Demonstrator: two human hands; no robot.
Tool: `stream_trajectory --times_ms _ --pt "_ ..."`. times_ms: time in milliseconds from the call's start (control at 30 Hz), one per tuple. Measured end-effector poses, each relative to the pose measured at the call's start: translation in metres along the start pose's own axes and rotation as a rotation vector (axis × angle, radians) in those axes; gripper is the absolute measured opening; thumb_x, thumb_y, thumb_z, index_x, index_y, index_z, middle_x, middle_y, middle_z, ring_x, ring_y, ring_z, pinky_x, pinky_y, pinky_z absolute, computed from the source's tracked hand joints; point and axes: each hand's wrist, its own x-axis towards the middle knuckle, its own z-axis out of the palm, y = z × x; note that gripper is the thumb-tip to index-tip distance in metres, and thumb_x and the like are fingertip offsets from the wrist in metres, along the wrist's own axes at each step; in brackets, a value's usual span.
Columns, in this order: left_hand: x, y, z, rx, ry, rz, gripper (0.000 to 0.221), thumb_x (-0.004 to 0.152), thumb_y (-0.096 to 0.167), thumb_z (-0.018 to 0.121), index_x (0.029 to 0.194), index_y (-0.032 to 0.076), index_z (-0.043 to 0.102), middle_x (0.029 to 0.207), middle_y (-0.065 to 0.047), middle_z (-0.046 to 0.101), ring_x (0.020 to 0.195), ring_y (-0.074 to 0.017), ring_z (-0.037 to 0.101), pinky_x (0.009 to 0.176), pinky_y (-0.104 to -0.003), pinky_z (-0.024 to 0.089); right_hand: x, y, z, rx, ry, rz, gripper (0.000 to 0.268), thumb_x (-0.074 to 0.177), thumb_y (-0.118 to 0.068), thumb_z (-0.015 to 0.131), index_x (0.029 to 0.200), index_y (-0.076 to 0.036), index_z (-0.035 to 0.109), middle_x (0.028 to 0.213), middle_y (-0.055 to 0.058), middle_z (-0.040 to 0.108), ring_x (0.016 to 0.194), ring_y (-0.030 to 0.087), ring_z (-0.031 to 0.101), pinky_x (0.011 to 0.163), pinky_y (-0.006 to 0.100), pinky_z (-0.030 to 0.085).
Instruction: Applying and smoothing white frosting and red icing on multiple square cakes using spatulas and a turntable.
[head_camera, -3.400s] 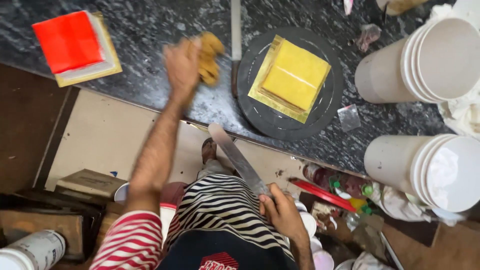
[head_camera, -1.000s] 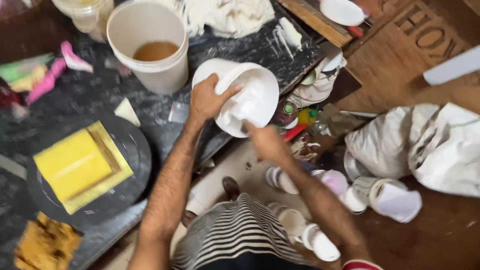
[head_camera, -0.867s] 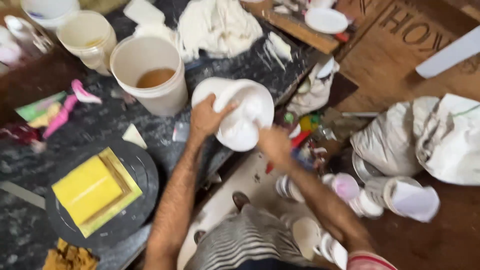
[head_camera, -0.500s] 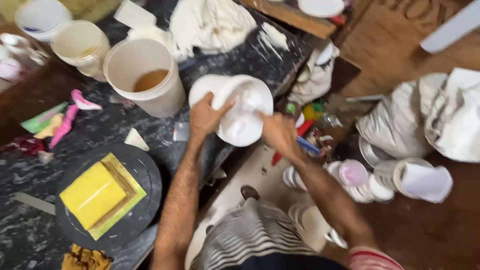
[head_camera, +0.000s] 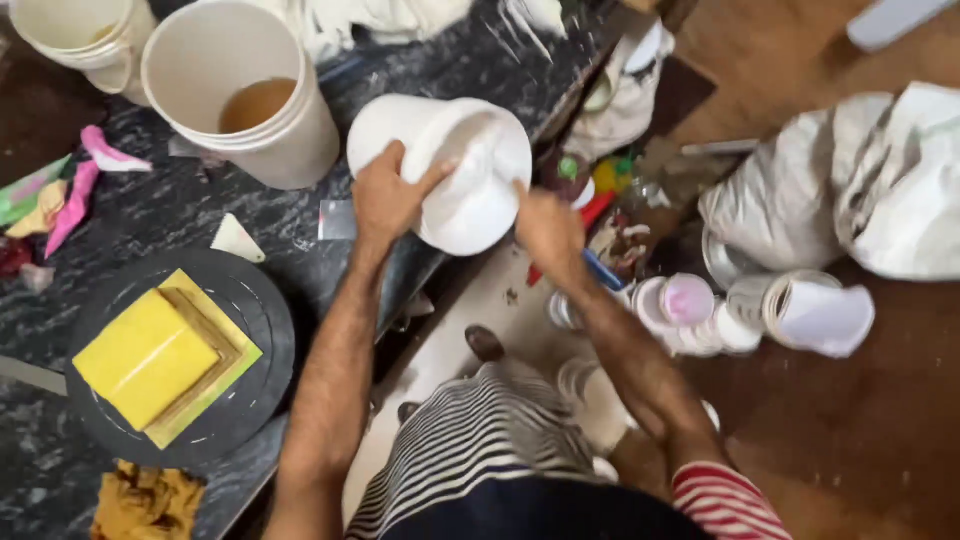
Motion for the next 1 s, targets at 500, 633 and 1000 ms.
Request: stream_trajectory --times_ms 500,633,1000 --pt "0.000 0.009 -0.028 -0.175 0.123 -0.071 0.065 0.078 0.061 0.085 0.076 0.004 0.056 0.071 -0.016 0.063 0.063 -0.0286 0.061 0.060 -0.046 0.049 0.036 0.003 -0.009 0.503 0.039 0.263 0.042 0.107 -0.013 0.049 0.149 -0.016 0.051 0.078 0.009 0.068 0.058 0.022 0.063 0.054 0.037 0.053" --pt "-0.004 0.008 -0.023 -0.208 0.195 -0.069 0.067 0.080 0.061 0.086 0.075 0.003 0.053 0.069 -0.016 0.061 0.061 -0.0277 0.058 0.059 -0.046 0.048 0.018 -0.017 0.011 0.139 0.165 0.114 0.052 0.103 -0.008 0.051 0.153 -0.022 0.049 0.087 0.012 0.063 0.068 0.029 0.064 0.062 0.041 0.054" --pt "-0.012 -0.015 -0.031 -0.348 0.151 -0.039 0.057 0.082 0.057 0.086 0.076 0.009 0.057 0.069 -0.006 0.064 0.063 -0.0164 0.064 0.056 -0.042 0.053 -0.069 -0.012 -0.099 -0.104 -0.195 0.118 0.052 0.098 -0.011 0.059 0.149 -0.024 0.057 0.086 0.015 0.060 0.072 0.028 0.063 0.064 0.040 0.052"
